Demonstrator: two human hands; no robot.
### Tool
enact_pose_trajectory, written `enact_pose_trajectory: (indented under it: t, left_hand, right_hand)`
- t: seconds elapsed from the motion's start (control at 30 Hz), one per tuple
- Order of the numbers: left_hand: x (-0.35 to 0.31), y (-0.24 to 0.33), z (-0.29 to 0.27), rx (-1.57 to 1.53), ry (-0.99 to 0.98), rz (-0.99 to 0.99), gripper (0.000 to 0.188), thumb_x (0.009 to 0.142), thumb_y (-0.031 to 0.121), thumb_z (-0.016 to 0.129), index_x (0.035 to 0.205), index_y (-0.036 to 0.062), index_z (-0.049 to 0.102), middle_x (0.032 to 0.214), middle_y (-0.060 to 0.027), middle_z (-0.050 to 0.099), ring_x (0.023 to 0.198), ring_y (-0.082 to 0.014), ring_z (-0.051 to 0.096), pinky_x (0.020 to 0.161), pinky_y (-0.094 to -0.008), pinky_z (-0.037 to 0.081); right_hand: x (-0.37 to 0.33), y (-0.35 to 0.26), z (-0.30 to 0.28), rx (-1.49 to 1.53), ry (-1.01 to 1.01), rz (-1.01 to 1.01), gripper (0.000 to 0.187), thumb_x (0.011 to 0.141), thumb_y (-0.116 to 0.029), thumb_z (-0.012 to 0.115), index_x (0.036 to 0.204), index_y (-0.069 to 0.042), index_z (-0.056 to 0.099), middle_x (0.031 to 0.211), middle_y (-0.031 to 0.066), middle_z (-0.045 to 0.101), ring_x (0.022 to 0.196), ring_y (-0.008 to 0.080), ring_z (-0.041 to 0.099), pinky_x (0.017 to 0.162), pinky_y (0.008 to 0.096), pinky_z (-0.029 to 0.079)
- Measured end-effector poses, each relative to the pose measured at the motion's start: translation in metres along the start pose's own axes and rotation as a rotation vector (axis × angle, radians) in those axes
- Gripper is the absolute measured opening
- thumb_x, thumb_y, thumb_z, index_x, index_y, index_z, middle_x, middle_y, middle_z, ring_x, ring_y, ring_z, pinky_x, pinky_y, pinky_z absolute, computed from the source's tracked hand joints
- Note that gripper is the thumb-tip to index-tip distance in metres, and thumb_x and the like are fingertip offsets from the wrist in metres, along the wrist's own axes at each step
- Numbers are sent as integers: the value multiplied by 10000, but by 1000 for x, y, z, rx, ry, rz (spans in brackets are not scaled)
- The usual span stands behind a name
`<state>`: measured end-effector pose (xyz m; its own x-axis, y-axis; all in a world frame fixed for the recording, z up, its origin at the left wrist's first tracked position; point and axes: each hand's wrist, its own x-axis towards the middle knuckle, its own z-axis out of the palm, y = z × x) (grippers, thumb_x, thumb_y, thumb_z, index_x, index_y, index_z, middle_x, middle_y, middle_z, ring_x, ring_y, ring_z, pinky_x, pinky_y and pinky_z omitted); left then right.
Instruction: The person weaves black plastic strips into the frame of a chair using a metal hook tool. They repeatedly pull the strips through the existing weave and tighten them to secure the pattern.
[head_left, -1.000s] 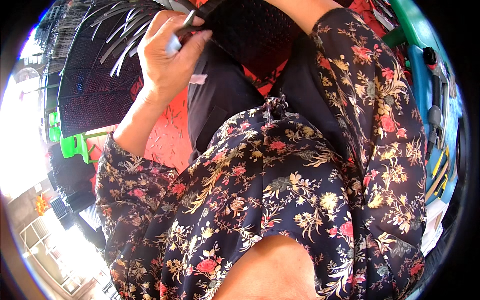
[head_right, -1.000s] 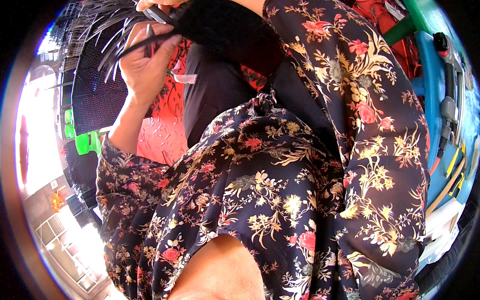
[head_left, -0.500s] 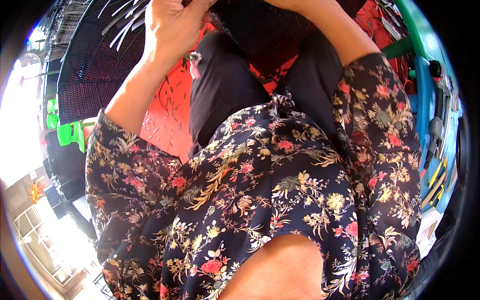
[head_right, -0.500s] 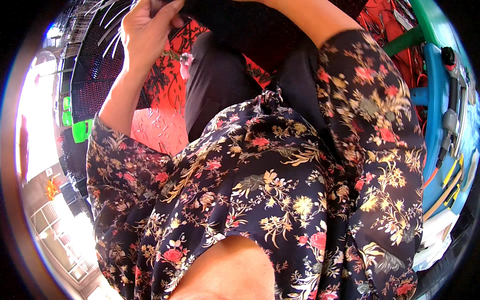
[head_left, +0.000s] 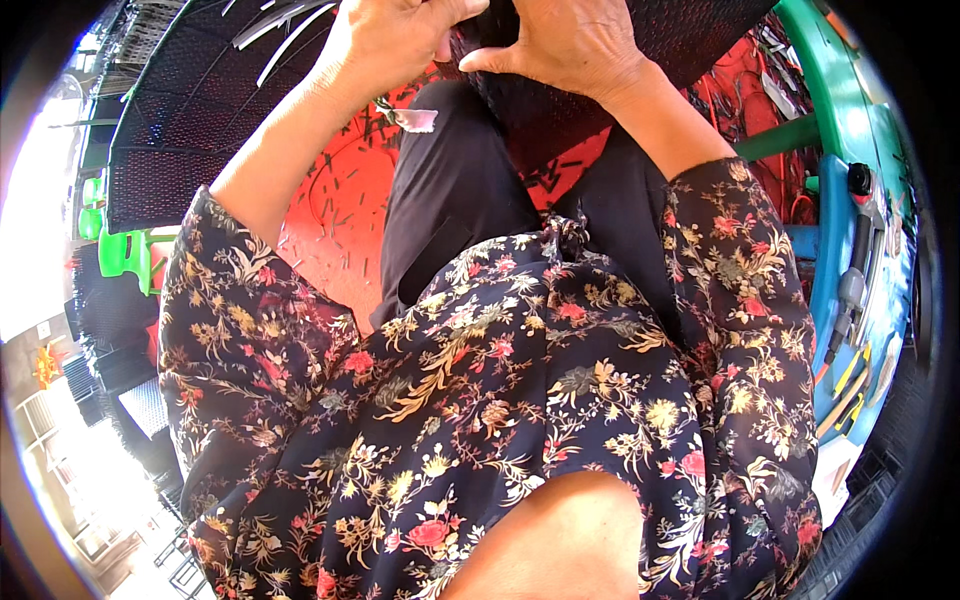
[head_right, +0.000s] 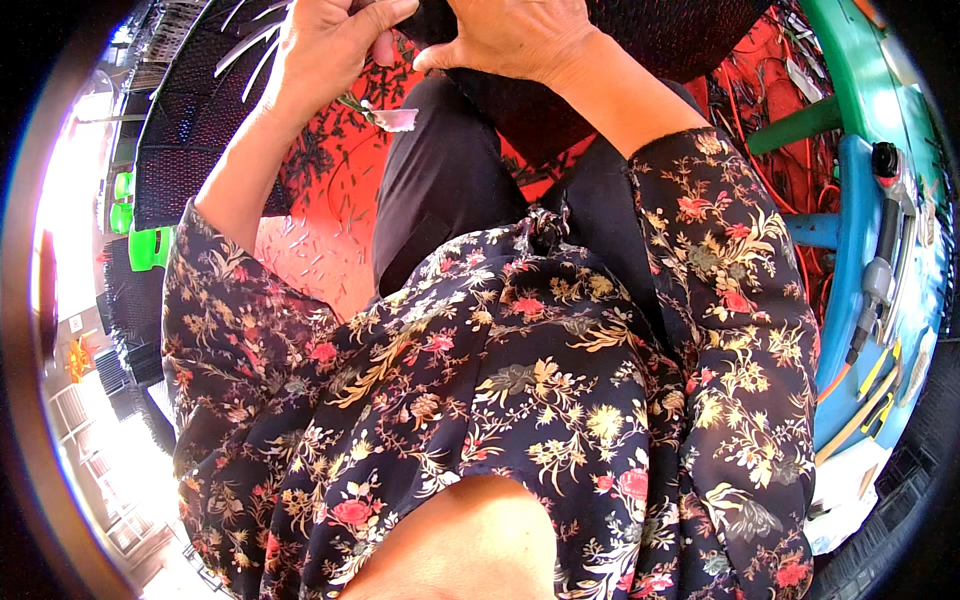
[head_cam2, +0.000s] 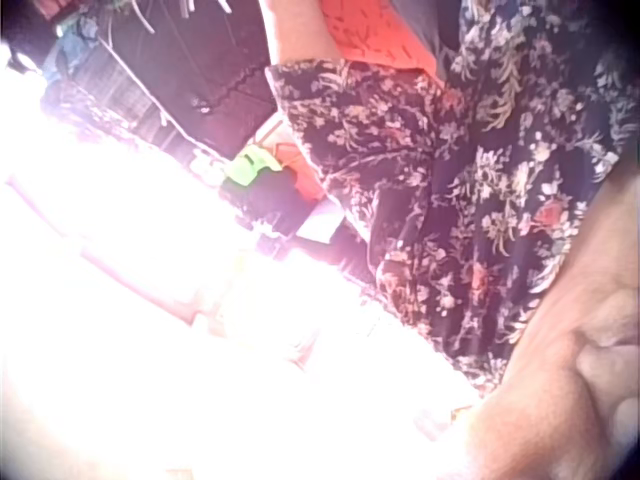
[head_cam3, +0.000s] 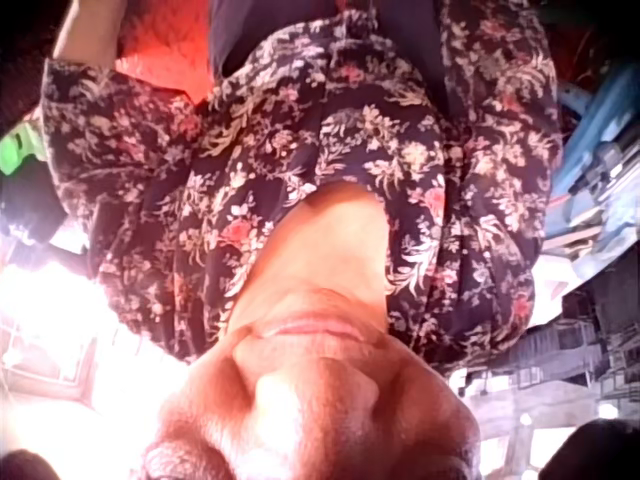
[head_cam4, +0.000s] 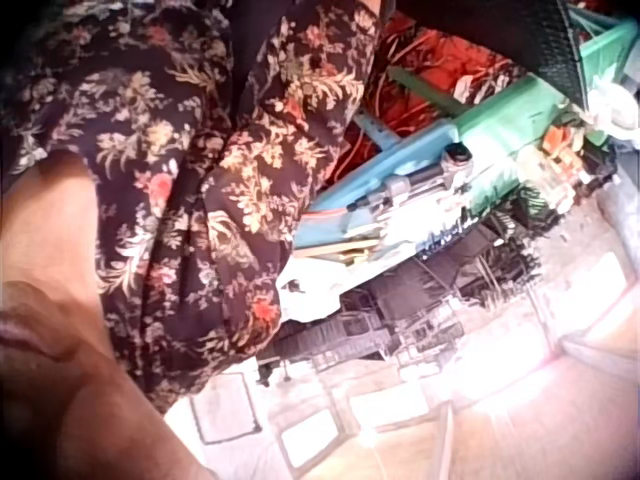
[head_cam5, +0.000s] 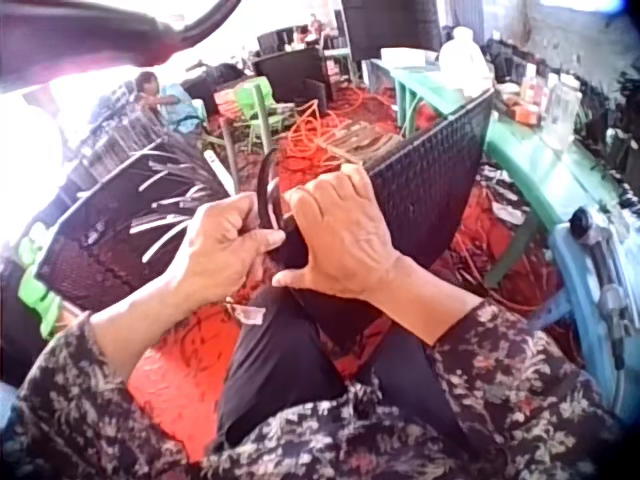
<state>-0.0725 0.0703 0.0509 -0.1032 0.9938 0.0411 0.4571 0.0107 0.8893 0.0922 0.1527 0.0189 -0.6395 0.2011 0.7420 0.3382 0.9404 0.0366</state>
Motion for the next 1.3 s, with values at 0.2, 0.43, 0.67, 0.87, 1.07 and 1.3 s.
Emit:
enact_pose_trajectory:
  t: [0.2,0.43,0.67,0.87,1.07,1.3]
  left_hand:
    - [-4,3,-10,18,70,41,112,867,23,613,781,31,543,561,6,520,438,-70,508,404,-243,394]
    - [-4,-7,-5,-55,170,105,95,868,14,605,796,20,544,580,2,512,418,-73,487,393,-236,386]
    - [4,-11,-6,-124,193,180,99,854,18,608,783,20,539,577,1,510,399,-72,470,375,-235,370]
    - [-9,-15,-3,-196,188,115,84,846,6,609,798,45,553,576,19,513,395,-54,439,372,-219,338]
    - [-10,-7,-4,-201,205,99,50,861,13,612,834,32,574,594,9,527,414,-61,465,385,-218,354]
    - [-11,-3,-5,-293,177,90,19,871,6,601,886,14,592,633,-19,569,437,-90,504,415,-227,407]
  right_hand:
    - [12,-1,-1,28,14,-87,705,527,-512,803,993,-75,506,890,94,483,898,288,488,868,438,347]
    - [13,10,4,13,42,-204,716,507,-488,819,1001,-82,497,868,86,480,858,275,494,815,428,358]
    - [17,30,-14,100,-74,-314,655,614,-448,794,1066,-62,519,962,111,568,972,308,547,863,434,384]
    - [25,20,-12,12,-220,-223,553,637,-501,760,906,-73,537,820,109,579,836,296,597,742,424,419]
    - [31,34,-17,116,-228,-294,483,662,-442,759,889,-68,555,809,103,591,794,293,616,711,419,446]
    - [27,24,-28,118,-146,-196,442,647,-334,749,954,-63,580,854,113,608,866,292,603,814,436,411]
